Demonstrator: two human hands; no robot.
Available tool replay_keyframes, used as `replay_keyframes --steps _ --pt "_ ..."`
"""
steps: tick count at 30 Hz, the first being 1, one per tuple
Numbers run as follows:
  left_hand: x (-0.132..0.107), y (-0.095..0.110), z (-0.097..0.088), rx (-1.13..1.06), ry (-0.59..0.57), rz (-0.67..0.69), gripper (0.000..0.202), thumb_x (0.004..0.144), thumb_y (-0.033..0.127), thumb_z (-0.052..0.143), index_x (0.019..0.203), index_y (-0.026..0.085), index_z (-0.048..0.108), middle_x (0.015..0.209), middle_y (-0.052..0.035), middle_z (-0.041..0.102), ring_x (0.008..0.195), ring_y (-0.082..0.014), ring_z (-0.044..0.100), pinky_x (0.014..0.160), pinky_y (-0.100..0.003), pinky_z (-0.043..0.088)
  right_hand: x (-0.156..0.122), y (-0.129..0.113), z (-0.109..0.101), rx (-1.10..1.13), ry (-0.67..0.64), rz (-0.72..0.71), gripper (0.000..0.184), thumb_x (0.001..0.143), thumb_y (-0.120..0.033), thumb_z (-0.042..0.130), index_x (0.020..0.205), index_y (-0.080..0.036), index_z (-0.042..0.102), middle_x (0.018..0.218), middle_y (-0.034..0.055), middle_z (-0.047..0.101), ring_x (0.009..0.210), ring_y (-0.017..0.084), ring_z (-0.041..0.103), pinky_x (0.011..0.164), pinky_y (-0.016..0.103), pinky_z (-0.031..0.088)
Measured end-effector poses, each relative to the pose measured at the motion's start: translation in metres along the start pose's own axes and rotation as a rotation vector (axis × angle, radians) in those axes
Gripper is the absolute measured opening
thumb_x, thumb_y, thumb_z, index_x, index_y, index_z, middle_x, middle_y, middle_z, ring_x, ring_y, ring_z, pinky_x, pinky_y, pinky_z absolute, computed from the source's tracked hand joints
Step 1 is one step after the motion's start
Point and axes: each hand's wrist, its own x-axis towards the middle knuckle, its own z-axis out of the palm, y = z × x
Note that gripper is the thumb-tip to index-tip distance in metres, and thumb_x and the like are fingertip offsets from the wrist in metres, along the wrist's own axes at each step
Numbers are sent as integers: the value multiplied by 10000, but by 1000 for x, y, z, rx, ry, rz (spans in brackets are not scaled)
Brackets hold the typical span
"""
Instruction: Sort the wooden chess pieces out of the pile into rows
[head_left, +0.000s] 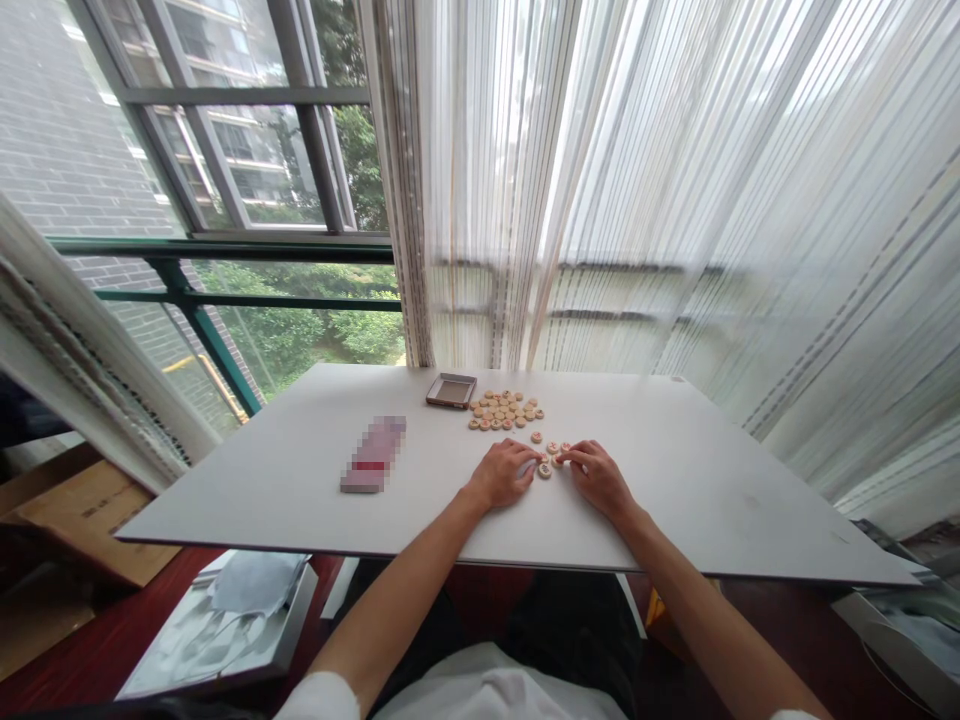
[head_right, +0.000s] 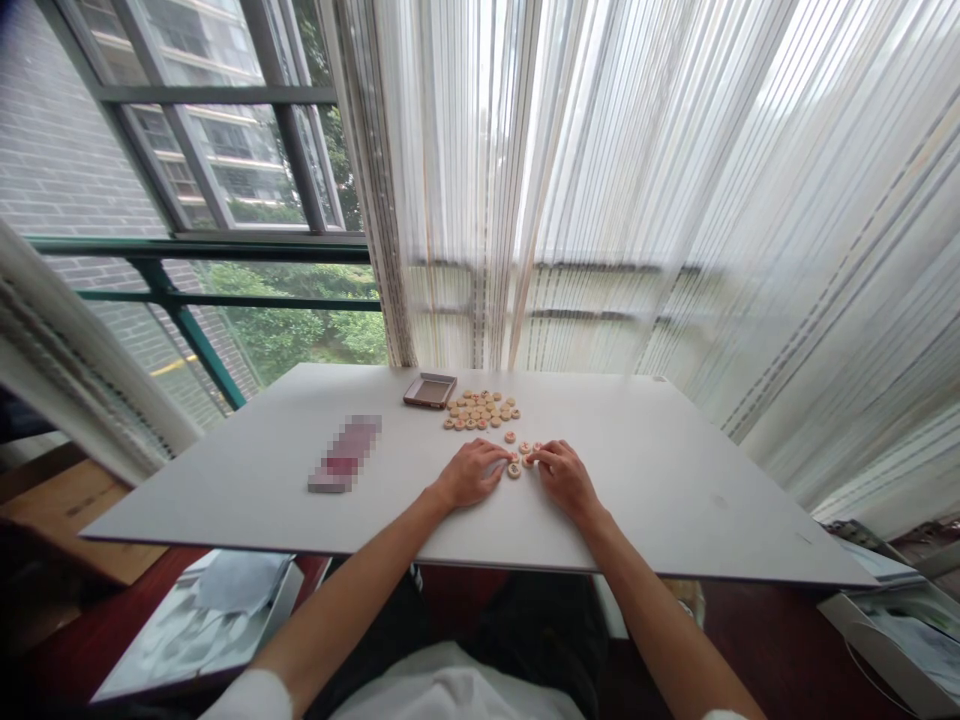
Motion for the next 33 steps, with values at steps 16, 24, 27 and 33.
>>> replay_keyframes --steps 16,24,27,33 --pt "0 2 -3 -14 -6 -14 303 873 200 567 1162 245 648 1122 -49 689 1084 -227 572 972 -374 435 0 -2 -2 -7 -14 35 299 883 -112 492 906 -268 747 880 53 662 882 210 593 851 364 504" --pt "0 0 -1 -39 11 -41 295 857 198 587 1148 207 638 1098 -66 693 1071 -234 578 970 -377 438 0 -2 -1 7 15 49 288 889 -110 468 935 -246 718 897 58 661 903 216 592 858 370 494" --pt "0 -3 1 -79 27 -55 285 861 169 570 1136 200 642 1089 -65 695 1066 -229 583 968 -376 445 2 -2 -1 22 52 67 273 891 -125 468 950 -241 707 908 61 665 911 221 595 857 374 494" --pt "2 -16 5 -282 143 -227 241 871 145 528 1069 181 659 1045 -59 696 926 -172 635 880 -315 515 36 -2 1 -6 12 91 266 903 -173 472 1069 -235 671 1013 68 661 979 219 595 874 362 487"
